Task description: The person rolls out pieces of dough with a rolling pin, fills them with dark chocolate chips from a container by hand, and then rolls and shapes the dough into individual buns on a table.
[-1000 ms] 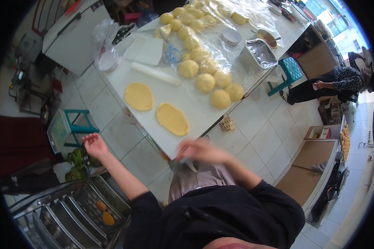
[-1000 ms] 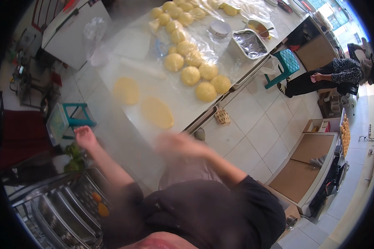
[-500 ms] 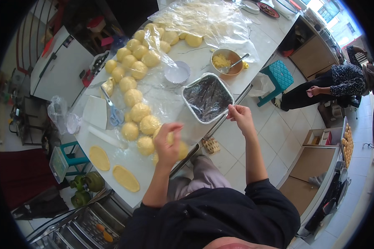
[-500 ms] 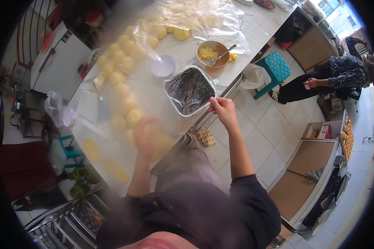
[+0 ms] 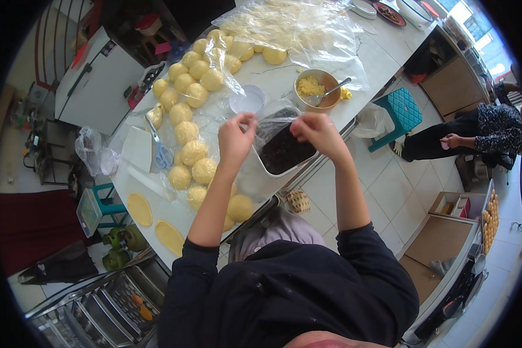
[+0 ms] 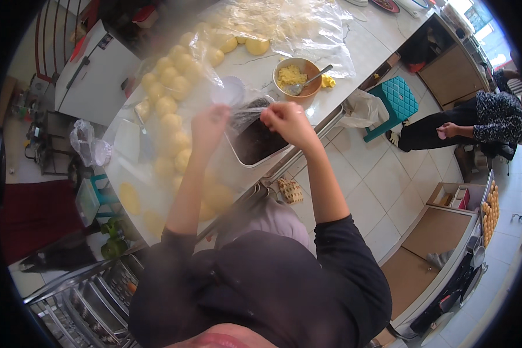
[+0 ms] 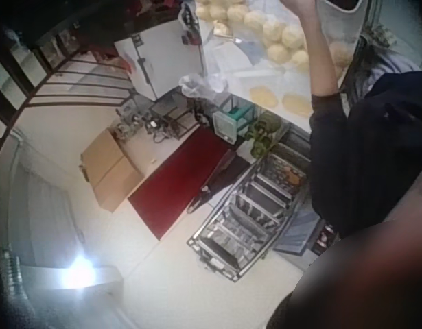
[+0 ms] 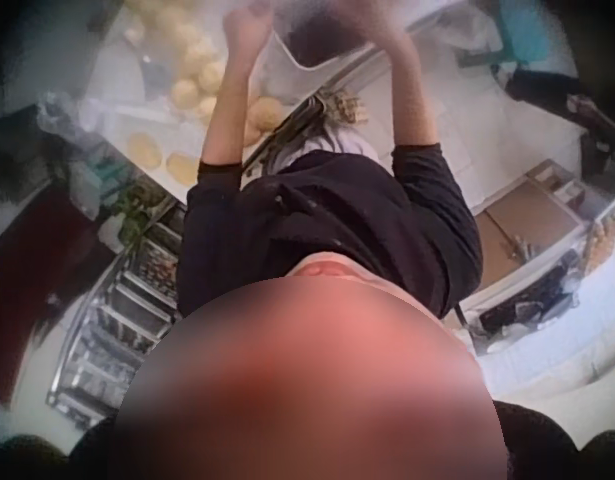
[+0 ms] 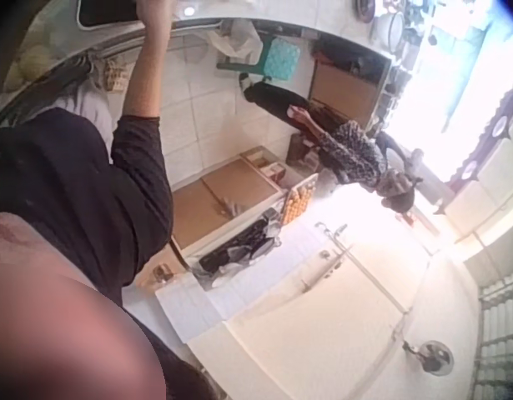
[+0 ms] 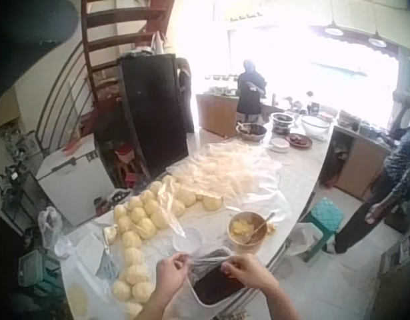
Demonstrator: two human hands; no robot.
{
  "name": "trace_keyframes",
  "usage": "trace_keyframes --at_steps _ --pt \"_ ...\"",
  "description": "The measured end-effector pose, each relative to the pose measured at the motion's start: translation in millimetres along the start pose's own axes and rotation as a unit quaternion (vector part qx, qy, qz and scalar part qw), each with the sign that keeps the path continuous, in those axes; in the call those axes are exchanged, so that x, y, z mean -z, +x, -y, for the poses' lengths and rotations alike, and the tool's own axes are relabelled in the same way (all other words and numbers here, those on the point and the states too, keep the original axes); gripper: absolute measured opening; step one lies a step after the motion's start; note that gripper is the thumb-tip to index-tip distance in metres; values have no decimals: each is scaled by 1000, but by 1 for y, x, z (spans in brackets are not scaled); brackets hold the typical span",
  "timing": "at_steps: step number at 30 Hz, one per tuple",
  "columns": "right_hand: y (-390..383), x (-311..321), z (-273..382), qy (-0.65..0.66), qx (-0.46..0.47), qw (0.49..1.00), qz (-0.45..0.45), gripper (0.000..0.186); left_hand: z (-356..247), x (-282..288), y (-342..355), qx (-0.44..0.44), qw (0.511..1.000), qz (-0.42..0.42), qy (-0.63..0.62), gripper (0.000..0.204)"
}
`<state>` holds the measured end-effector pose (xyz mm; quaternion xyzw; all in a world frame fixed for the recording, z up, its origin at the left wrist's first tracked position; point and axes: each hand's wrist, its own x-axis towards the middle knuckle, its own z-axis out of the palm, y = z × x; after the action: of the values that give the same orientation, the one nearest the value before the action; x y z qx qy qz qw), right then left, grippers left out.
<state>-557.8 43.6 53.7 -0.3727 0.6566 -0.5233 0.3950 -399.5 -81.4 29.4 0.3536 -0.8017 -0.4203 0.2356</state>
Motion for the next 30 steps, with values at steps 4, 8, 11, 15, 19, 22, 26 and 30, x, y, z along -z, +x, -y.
trace_keyframes --at_steps 4,8,11,15,19,22,26,30 --pt "7 -18 -33 -422 -1 897 130 43 18 -6 9 0 995 -88 46 24" --pt "9 -60 -42 -547 15 828 119 89 23 -5 -10 -25 987 -156 -33 29" --pt "21 -63 -59 -562 21 811 162 78 20 10 -40 4 982 -174 -77 30" --pt "23 -67 -67 -573 87 796 176 61 22 40 -85 63 972 -171 -146 29" --pt "27 -63 -72 -527 156 827 122 43 31 60 -120 100 964 -205 -140 28" --pt "26 -54 -63 -500 155 842 128 34 30 79 -141 146 947 -240 -155 26" --pt "23 -34 -27 -242 -39 951 189 21 43 108 -170 165 926 -296 -166 25" --pt "9 -24 -1 -96 -120 965 215 15 62 146 -211 187 899 -355 -173 25"
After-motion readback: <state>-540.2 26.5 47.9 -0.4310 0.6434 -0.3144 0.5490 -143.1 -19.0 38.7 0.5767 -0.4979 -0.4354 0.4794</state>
